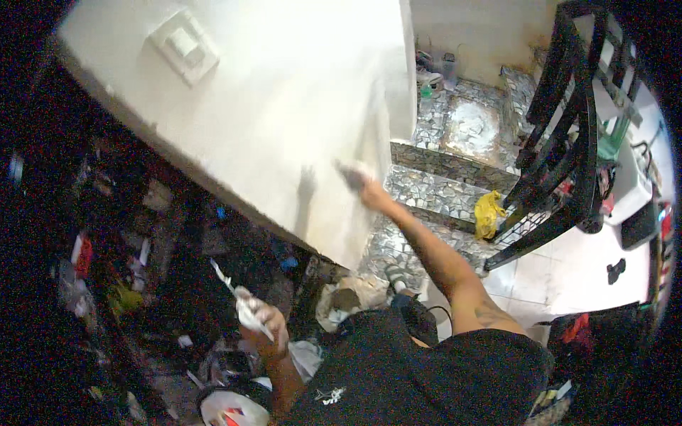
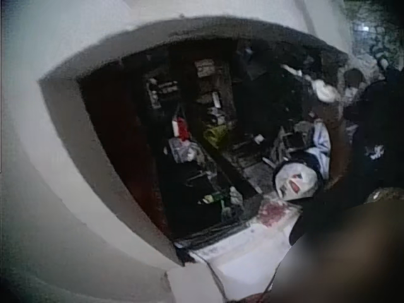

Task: Applying and smoothing plaster on a wall corner using two putty knives.

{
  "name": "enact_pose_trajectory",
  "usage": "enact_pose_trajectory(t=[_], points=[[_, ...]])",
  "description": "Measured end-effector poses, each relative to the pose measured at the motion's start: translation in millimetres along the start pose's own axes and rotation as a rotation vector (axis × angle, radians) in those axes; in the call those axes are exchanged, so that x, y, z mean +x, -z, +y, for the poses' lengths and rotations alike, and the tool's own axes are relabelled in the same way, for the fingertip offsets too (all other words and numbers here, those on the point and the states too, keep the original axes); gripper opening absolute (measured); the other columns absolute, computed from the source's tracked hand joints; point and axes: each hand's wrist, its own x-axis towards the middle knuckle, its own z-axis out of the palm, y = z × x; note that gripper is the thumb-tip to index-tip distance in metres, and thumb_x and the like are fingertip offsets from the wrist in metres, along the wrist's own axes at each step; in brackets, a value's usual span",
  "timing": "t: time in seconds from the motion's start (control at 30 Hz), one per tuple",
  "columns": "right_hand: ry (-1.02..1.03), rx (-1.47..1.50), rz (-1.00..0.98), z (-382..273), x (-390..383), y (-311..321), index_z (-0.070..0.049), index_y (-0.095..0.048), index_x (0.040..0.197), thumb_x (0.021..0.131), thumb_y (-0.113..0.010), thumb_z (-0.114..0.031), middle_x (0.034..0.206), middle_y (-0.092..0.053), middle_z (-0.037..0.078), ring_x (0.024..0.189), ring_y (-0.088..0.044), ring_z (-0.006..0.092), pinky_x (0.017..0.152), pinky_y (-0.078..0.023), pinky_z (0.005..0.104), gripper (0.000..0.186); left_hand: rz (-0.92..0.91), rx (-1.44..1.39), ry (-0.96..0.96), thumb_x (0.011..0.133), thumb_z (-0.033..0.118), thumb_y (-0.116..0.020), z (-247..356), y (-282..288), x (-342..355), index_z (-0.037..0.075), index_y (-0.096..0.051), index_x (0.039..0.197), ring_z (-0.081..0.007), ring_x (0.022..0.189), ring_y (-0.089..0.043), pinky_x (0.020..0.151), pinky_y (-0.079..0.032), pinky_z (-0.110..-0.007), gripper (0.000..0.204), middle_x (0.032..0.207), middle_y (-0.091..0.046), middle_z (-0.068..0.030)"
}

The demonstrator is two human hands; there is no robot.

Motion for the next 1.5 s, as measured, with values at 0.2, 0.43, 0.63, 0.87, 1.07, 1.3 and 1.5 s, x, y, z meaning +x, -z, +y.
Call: enact_pose_trajectory(t=[0.2, 0.43, 0.63, 0.87, 1.07, 1.3, 1.5], points=[[0.095, -0.409, 0.715, 12, 226, 97, 0.0, -0.051, 0.102, 0.064, -0.041, -0.006, 0.098, -0.053, 0.023, 0.096, -0.048, 0.0387, 0.083, -0.039, 0.0393, 0.04, -0.075, -0.081, 0.046, 0.085, 0.021, -0.042, -3, 1, 11, 0.013, -0.047, 0.117, -0.0288, 0.059, -0.06, 0.035, -0.048, -0.036, 0.033, 0.092, -0.059, -0.0195], [0.046, -0.393, 0.767, -34, 289, 72, -0.011, -0.048, 0.111, 0.066, -0.039, -0.005, 0.103, -0.052, 0.02, 0.099, -0.047, 0.0351, 0.083, -0.039, 0.0373, 0.047, 0.048, 0.017, -0.072, 0.086, 0.028, -0.041, -15, -9, 25, 0.008, -0.047, 0.116, -0.0278, 0.067, -0.061, 0.051, -0.052, -0.034, 0.036, 0.092, -0.058, -0.0189], [0.056, -0.472, 0.653, -76, 241, 6, -0.013, -0.042, 0.115, 0.063, -0.04, -0.008, 0.103, -0.048, 0.019, 0.093, -0.049, 0.0372, 0.08, -0.039, 0.0409, 0.052, 0.179, 0.078, -0.005, 0.087, 0.029, -0.037, -2, 3, 11, 0.011, -0.045, 0.118, -0.0217, 0.064, -0.052, 0.049, -0.043, -0.031, 0.037, 0.089, -0.057, -0.0126], [0.153, -0.621, 0.597, -141, 151, -93, -0.01, -0.042, 0.115, 0.062, -0.048, -0.008, 0.1, -0.049, 0.018, 0.085, -0.048, 0.0367, 0.075, -0.037, 0.044, 0.054, 0.376, 0.098, 0.006, 0.086, 0.029, -0.042, -3, 2, 4, 0.002, -0.054, 0.091, -0.0205, 0.063, -0.054, 0.053, -0.044, -0.032, 0.03, 0.084, -0.057, -0.012], [0.276, -0.416, 0.405, -205, 67, -160, -0.004, -0.045, 0.113, 0.057, -0.053, -0.005, 0.099, -0.05, 0.019, 0.086, -0.047, 0.0362, 0.08, -0.034, 0.0448, 0.056, 0.141, 0.031, -0.049, 0.088, 0.021, -0.033, 1, 18, -14, 0.01, -0.04, 0.119, -0.0345, 0.081, -0.058, 0.061, -0.051, -0.041, 0.034, 0.1, -0.056, -0.0174], [-0.093, 0.563, -0.24, -198, -14, -119, -0.007, -0.041, 0.121, 0.07, -0.051, 0.009, 0.111, -0.05, 0.006, 0.101, -0.048, 0.0169, 0.086, -0.039, 0.0288, 0.054, 0.629, 0.594, -0.381, 0.081, 0.019, -0.051, 4, 12, -14, 0.004, -0.048, 0.109, -0.021, 0.094, -0.053, 0.082, -0.042, -0.035, 0.032, 0.104, -0.055, -0.008], [-0.205, 0.456, -0.334, -180, -83, -88, -0.005, -0.042, 0.118, 0.072, -0.051, 0.009, 0.114, -0.047, 0.006, 0.106, -0.042, 0.0144, 0.092, -0.032, 0.0263, 0.049, 0.794, 1.111, -0.444, 0.079, 0.015, -0.055, -5, 31, -10, 0.007, -0.048, 0.11, -0.0229, 0.098, -0.047, 0.083, -0.038, -0.039, 0.033, 0.106, -0.049, -0.0059]])
